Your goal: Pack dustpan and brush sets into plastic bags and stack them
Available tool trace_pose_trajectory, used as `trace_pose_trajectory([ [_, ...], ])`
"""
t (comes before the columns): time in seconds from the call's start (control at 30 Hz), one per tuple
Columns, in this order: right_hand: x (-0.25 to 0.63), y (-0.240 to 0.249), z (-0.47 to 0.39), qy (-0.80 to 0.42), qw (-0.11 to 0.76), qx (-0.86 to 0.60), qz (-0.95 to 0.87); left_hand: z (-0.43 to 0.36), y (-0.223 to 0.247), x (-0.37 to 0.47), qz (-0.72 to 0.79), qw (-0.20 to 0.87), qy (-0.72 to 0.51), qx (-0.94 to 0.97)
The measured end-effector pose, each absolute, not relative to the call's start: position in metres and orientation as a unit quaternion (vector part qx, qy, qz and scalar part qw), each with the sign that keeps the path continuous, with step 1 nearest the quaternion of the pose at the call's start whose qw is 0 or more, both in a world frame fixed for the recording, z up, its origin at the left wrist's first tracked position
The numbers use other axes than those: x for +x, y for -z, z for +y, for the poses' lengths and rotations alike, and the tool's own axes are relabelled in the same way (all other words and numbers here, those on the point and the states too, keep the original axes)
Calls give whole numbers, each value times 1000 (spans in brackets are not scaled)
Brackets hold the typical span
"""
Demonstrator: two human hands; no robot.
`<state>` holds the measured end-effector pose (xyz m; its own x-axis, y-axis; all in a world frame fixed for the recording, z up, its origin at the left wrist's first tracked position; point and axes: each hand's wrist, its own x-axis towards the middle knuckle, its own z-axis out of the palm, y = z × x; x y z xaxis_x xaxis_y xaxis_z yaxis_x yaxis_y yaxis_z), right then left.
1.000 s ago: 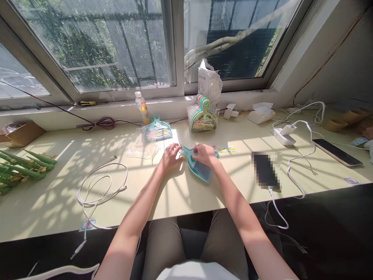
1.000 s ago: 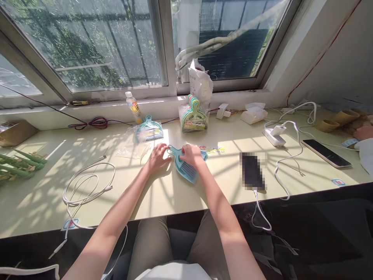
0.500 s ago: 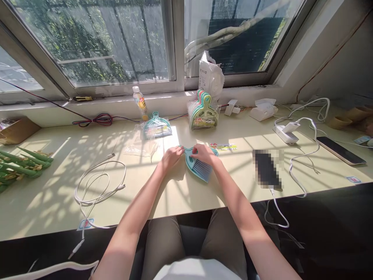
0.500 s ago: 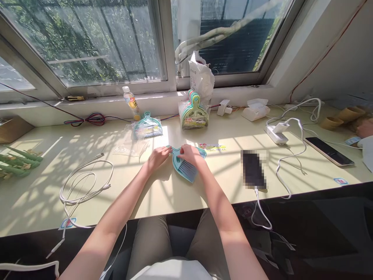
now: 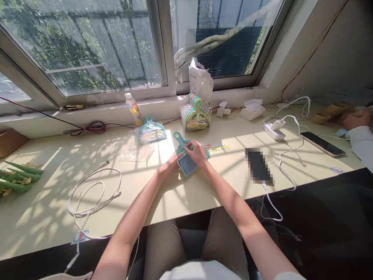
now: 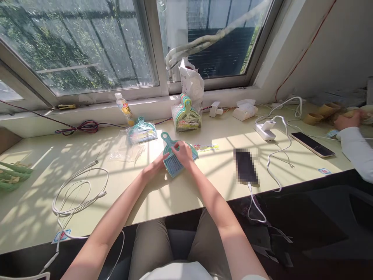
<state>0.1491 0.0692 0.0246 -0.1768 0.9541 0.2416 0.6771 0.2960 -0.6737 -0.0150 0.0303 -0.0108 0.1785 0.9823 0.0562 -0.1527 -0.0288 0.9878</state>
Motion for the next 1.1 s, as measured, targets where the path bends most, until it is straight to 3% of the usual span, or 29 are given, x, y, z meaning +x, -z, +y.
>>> trace_pose_trajectory([
  [0.1, 171, -29, 81, -219, 368, -544, -722, 32, 12, -13, 379, 601, -507, 488],
  [0.2, 215, -24, 94, -92, 400, -670, -619, 38, 10, -26, 399, 586, -557, 433],
  [0.27, 245, -15, 102, -53, 352, -754, -552, 41, 8, -40, 414, 574, -581, 402],
  [0.4, 276, 5, 114, -98, 257, -818, -505, 44, 5, -58, 422, 544, -620, 376],
  [0.53, 272, 5, 120, -145, 320, -783, -513, 43, 7, -60, 422, 545, -627, 364],
  [0.7, 252, -18, 113, -371, 485, -561, -559, 46, 11, -56, 402, 544, -643, 358],
  [0.83, 208, -25, 97, -487, 484, -398, -608, 46, 12, -52, 384, 564, -632, 369],
  [0.93, 171, -18, 85, -473, 465, -429, -614, 42, 11, -48, 385, 583, -594, 398],
  [1.1, 146, -5, 75, -299, 473, -520, -645, 37, 7, -43, 357, 620, -567, 408],
])
